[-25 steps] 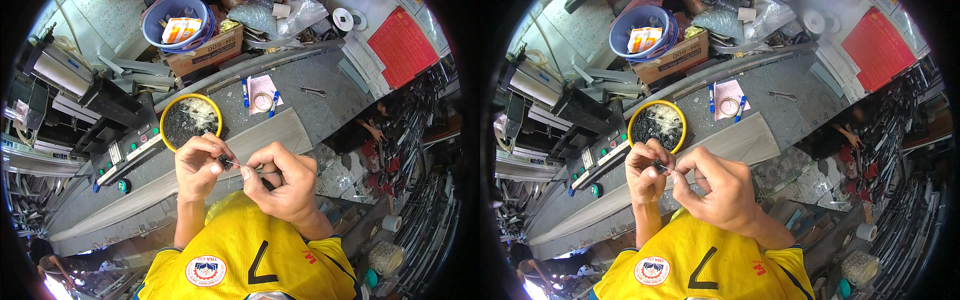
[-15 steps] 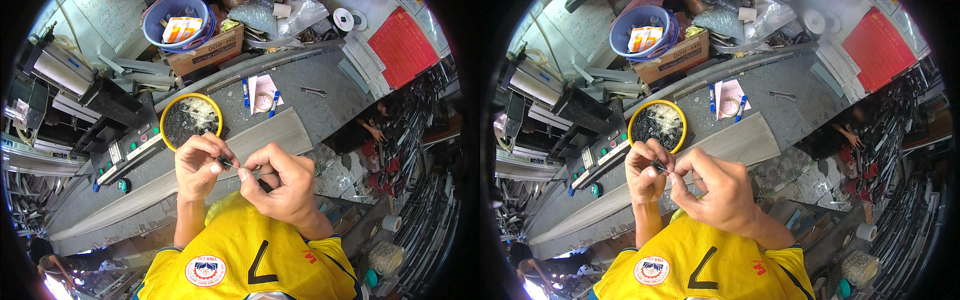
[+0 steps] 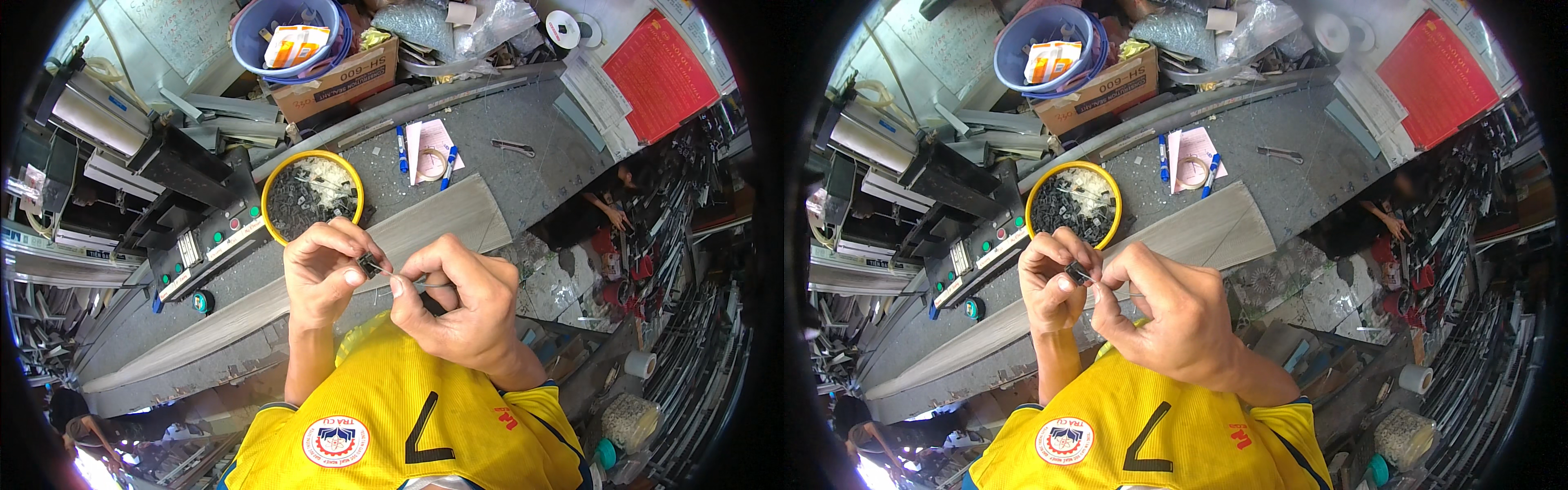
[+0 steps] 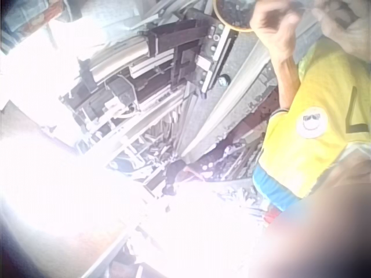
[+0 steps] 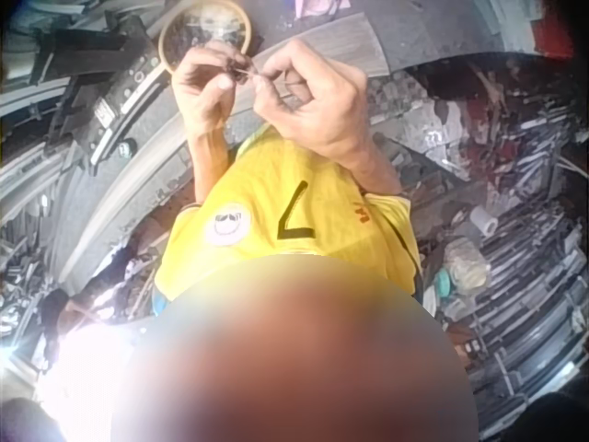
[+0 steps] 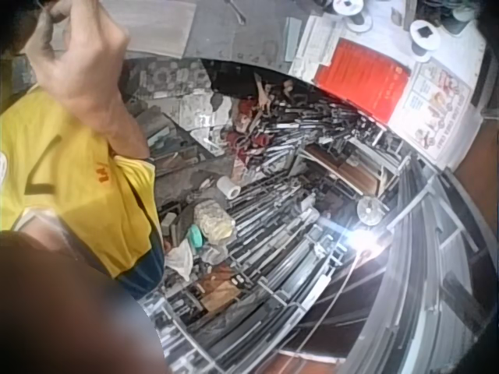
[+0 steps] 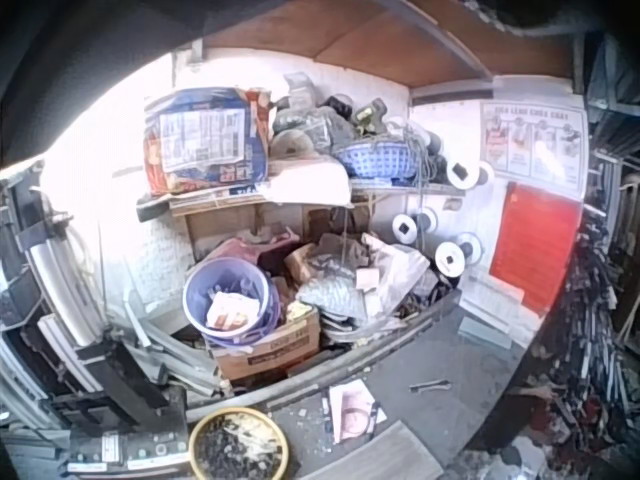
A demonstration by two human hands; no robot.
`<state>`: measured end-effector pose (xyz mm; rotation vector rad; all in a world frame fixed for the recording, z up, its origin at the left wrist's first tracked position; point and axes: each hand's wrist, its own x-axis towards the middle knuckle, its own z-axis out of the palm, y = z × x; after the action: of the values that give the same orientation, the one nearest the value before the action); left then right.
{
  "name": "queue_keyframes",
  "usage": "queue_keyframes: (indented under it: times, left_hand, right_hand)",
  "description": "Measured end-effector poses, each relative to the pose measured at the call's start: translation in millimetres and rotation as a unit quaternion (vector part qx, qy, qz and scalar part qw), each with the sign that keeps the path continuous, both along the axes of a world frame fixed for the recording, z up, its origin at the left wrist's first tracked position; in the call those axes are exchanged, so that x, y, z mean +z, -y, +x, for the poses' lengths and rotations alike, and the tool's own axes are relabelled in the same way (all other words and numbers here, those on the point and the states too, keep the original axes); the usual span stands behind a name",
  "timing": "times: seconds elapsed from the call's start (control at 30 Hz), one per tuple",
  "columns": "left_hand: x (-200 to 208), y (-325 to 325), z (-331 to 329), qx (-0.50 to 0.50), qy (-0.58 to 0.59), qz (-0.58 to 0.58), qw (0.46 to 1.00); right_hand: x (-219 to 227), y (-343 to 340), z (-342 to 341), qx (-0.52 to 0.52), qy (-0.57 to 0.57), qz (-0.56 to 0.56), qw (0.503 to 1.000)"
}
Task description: The person assembles small black plastic clips onto a long metal frame using both hands. They repeatedly pick clips from a yellow bowl, align them with slots on the frame, and press them into place. The person occasionally repositions the frame on the workbench to continue the assembly.
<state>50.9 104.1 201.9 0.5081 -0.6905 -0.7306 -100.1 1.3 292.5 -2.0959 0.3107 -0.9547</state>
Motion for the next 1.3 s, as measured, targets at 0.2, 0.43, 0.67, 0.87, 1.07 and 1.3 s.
queue_keyframes:
  times: [0.2, 0.43, 0.67, 0.87, 1.07, 1.3]
  left_hand:
    - [0.7, 0.9, 0.7, 0.004, 0.002, -0.003, 1.0]
    - [2.7, 0.0, -0.4, 0.017, 0.016, 0.006, 1.0]
    - [6.2, -4.6, -1.1, 0.079, 0.075, 0.109, 0.988]
    - [-0.8, -12.3, -9.8, 0.116, 0.095, 0.2, 0.968]
    - [-47.0, -21.7, -14.6, 0.244, 0.447, 0.373, 0.776]
    - [-100.8, -39.4, -17.6, 0.187, 0.379, 0.438, 0.794]
  right_hand:
    - [0.1, 0.2, -1.1, 0.005, -0.006, 0.002, 1.0]
    - [2.6, 0.3, -2.3, 0.007, -0.027, 0.003, 1.0]
    - [-10.9, 4.7, 0.9, 0.007, -0.054, 0.042, 0.998]
    - [-58.6, 8.9, -7.4, 0.044, -0.125, 0.152, 0.979]
    - [-164.8, -7.5, 5.1, 0.147, 0.034, 0.633, 0.759]
    - [-233.3, -2.7, -18.9, 0.111, -0.132, 0.592, 0.787]
